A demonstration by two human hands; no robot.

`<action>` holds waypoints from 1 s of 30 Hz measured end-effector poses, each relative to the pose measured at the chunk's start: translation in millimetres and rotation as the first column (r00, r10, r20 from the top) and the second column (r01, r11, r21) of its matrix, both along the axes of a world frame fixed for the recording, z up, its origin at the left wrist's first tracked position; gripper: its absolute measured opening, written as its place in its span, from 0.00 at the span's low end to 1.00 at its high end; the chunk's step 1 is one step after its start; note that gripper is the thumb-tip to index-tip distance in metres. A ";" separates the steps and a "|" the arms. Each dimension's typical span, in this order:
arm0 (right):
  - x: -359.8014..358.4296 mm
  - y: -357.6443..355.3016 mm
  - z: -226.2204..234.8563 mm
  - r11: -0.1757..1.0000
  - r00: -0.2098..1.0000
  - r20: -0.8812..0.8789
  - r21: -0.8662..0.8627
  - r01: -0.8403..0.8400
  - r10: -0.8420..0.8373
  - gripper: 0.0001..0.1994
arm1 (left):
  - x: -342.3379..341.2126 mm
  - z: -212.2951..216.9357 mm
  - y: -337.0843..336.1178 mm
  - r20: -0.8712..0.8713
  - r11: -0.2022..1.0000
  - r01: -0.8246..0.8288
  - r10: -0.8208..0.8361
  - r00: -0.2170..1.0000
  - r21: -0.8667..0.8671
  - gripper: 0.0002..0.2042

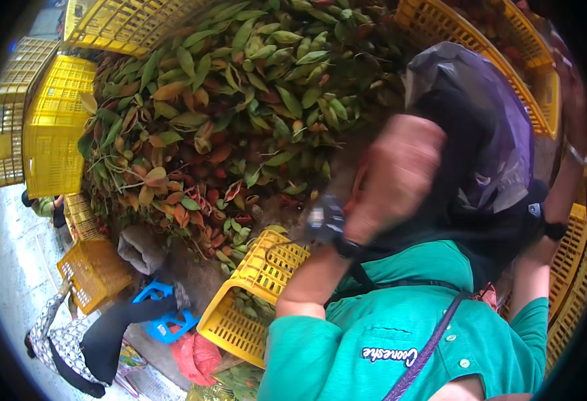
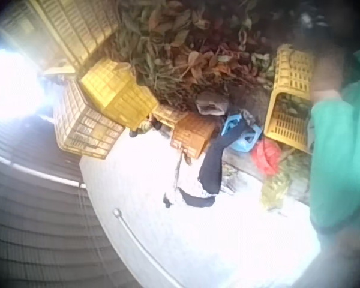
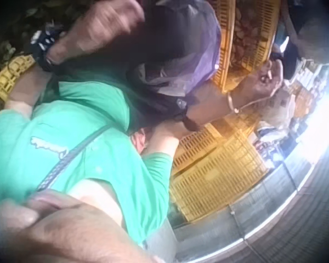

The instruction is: Sort through a pile of starfruit and other produce, placing them into crates or bags.

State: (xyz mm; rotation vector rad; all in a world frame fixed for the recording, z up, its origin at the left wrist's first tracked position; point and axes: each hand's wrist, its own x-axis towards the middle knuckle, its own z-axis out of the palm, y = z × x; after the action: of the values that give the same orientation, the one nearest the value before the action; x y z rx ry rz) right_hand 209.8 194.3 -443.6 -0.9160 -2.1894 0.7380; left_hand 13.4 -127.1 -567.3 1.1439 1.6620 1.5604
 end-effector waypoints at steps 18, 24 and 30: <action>-156.9 -204.1 -77.3 0.554 0.885 -0.280 -0.698 -0.453 0.372 0.12 | -174.1 -310.6 -176.6 -0.184 0.176 -0.727 0.904 0.387 -0.664 0.19; -180.9 -230.2 -82.6 0.389 0.830 -0.278 -0.781 -0.488 0.484 0.10 | -157.9 -281.1 -164.8 -0.524 0.153 -0.715 0.579 0.624 -0.682 0.17; -190.8 -248.5 -80.8 0.375 0.754 -0.213 -0.764 -0.525 0.622 0.09 | -169.1 -230.4 -165.2 -0.015 0.363 -0.392 0.718 0.696 -0.845 0.14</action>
State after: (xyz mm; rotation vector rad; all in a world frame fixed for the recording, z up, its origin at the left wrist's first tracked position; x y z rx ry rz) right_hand 18.9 -54.1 -524.4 -0.5008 -2.2589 2.2117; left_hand -155.7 -292.3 -797.7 -0.2766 2.2366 0.9665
